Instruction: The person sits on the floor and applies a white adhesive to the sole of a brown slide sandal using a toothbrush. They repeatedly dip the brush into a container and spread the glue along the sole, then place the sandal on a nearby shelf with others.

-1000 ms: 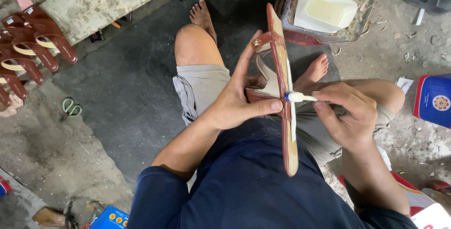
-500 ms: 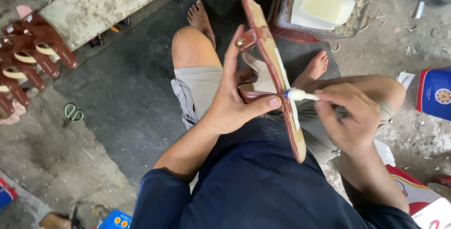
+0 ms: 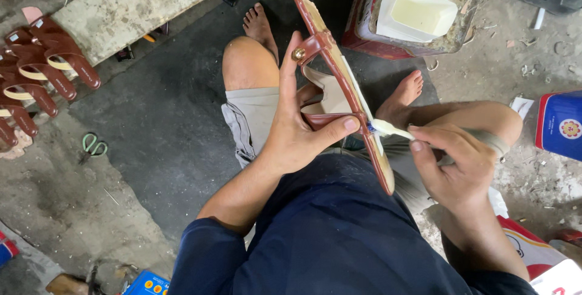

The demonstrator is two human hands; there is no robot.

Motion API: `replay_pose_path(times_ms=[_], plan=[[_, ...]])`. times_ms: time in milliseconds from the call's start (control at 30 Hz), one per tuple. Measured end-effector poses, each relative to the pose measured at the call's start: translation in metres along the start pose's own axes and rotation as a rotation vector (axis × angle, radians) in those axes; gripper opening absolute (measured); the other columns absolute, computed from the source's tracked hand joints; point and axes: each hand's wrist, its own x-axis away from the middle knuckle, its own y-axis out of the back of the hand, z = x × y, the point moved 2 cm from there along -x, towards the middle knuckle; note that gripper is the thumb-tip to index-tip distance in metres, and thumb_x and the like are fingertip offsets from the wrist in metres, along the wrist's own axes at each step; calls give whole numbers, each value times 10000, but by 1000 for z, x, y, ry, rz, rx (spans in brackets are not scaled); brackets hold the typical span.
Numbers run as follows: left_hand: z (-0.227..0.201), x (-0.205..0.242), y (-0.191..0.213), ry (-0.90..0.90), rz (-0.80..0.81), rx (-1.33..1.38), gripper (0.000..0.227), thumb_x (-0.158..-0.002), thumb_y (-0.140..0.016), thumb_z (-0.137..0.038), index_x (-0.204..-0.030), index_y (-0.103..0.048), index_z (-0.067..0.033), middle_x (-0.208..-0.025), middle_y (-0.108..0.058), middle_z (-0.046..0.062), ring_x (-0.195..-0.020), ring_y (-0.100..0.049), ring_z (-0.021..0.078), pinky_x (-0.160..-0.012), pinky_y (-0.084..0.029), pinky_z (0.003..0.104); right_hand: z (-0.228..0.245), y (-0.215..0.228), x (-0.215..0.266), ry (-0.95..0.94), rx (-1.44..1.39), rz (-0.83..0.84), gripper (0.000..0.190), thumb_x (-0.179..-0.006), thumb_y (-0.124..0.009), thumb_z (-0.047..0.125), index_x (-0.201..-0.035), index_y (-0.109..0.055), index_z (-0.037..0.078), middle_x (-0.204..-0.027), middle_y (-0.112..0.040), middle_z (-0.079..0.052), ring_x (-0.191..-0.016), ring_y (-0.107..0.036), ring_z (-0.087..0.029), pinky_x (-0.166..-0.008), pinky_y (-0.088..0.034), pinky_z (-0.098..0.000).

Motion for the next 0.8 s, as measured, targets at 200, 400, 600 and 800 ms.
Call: replay_pose_path(times_ms=[200, 400, 600, 800], plan=[[2, -4, 4, 0, -13, -10, 1141, -925, -775, -17, -1654, 86, -186, -1580, -402, 205, -1253, -665, 261, -1028, -629, 411, -4, -2, 4, 16, -34, -15, 206, -932, -760, -58, -1104, -675, 15, -1011, -729, -137, -865, -728, -227, -751, -561, -275], [7, -9, 8, -39, -8, 133, 1122, -991, -777, -3, -1706, 65, -196, -1576, -397, 189, -1295, -626, 244, -1069, -607, 410, -11, 0, 18, 24, -204, 6, 200, -922, -750, -52, -1090, -662, 13, -1034, -713, -140, -838, -708, -195, -716, -543, -258], [33, -20, 21, 165, -80, 118, 1129, -920, -749, -159, -1655, 108, -193, -1410, -550, 234, -1137, -700, 302, -886, -652, 456, 4, 3, 19, -9, -370, -70, 399, -762, -846, 133, -1066, -616, 17, -986, -659, -128, -881, -641, -176, -752, -495, -288], [59, -37, 30, 475, -50, -24, 1032, -907, -597, -530, -1651, 27, -180, -1578, -376, 157, -1368, -511, 277, -919, -605, 440, -5, -19, 12, 142, 141, -221, 279, -924, -885, 44, -1046, -635, 36, -944, -699, -106, -806, -672, -142, -699, -511, -244]])
